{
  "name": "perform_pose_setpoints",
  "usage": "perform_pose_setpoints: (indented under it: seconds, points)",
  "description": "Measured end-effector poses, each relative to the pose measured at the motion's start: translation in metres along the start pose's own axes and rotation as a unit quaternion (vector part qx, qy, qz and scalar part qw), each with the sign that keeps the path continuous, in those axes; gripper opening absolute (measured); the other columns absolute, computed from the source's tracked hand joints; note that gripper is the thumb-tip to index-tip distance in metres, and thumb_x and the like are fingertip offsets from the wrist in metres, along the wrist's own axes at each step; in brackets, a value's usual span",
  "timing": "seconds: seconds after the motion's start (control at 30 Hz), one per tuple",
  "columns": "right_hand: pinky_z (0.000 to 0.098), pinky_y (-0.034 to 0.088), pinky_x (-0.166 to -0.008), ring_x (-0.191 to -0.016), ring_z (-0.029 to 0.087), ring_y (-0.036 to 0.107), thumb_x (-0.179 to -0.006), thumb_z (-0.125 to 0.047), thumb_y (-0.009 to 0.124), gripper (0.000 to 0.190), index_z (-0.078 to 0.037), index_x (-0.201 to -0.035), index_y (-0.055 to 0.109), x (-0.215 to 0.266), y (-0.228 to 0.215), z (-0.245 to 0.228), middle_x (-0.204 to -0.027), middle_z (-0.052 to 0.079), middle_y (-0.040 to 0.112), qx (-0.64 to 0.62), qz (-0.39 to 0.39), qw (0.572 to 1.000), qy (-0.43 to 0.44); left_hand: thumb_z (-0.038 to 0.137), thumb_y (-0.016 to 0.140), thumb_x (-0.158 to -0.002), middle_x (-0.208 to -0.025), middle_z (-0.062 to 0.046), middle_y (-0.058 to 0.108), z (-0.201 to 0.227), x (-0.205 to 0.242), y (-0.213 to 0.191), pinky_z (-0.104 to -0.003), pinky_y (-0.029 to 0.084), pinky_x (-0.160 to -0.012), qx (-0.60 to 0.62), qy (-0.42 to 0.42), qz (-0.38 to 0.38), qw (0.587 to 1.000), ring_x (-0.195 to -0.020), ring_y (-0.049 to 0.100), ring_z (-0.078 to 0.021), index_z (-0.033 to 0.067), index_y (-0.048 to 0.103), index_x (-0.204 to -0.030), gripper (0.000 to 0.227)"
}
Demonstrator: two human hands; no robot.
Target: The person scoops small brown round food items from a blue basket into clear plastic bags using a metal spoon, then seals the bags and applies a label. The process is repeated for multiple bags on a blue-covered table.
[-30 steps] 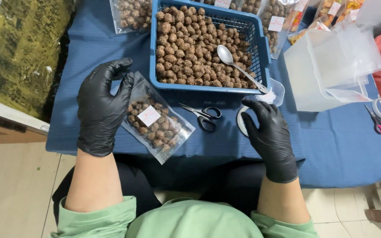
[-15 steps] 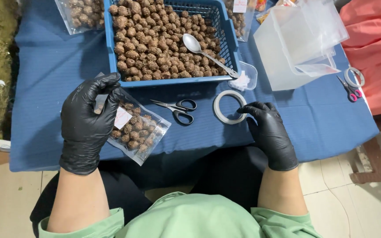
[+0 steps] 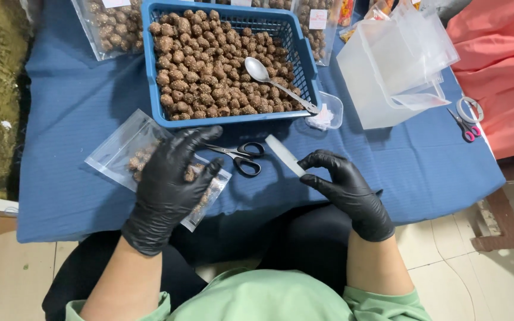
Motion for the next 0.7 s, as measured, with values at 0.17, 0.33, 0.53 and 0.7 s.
perform_pose_setpoints:
  seconds: [0.17, 0.33, 0.53, 0.7]
  points:
    - [0.0476, 0.050, -0.097, -0.107, 0.028, 0.065, -0.090, -0.006, 0.075, 0.013, -0.001, -0.103, 0.073, -0.015, 0.017, -0.035, -0.102, 0.014, 0.068, -0.108, -0.057, 0.991, -0.051, 0.025, 0.085, -0.088, -0.125, -0.016, 0.069, 0.007, 0.003, 0.011, -0.050, 0.055, -0.102, -0.008, 0.033, -0.003, 0.999, -0.119, 0.067, -0.0399, 0.0098, 0.066, -0.140, 0.057]
    - [0.0452, 0.053, -0.093, -0.102, 0.024, 0.065, -0.088, 0.003, 0.073, 0.019, 0.001, -0.108, 0.073, -0.034, 0.028, -0.058, -0.101, 0.014, 0.070, -0.197, -0.094, 0.971, -0.098, 0.027, 0.087, -0.087, -0.128, -0.017, 0.068, 0.012, 0.001, -0.007, -0.049, 0.053, -0.105, 0.004, 0.011, 0.018, 1.000, -0.122, 0.066, -0.0394, 0.0087, 0.063, -0.143, 0.064]
    - [0.0428, 0.056, -0.093, -0.105, 0.018, 0.064, -0.089, 0.004, 0.072, 0.022, 0.003, -0.111, 0.072, -0.061, 0.039, -0.067, -0.105, 0.010, 0.070, -0.243, -0.099, 0.956, -0.130, 0.019, 0.090, -0.082, -0.124, -0.020, 0.070, 0.005, 0.002, -0.019, -0.053, 0.054, -0.104, 0.141, -0.067, 0.031, 0.987, -0.120, 0.068, -0.0395, 0.0054, 0.064, -0.138, 0.062]
    - [0.0433, 0.059, -0.096, -0.108, 0.028, 0.071, -0.087, 0.009, 0.069, 0.033, 0.007, -0.119, 0.067, -0.081, 0.067, 0.002, -0.114, 0.021, 0.074, -0.427, 0.007, 0.904, 0.011, 0.015, 0.088, -0.083, -0.115, -0.017, 0.077, -0.017, 0.016, -0.004, -0.047, 0.056, -0.102, 0.273, -0.180, 0.062, 0.943, -0.117, 0.071, -0.0316, 0.0059, 0.071, -0.129, 0.050]
Point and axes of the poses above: each hand's wrist, its own x-axis away from the middle knuckle, its own y-axis out of the palm, z = x × y, the point moved 1 cm from there along -x, towards the middle knuckle
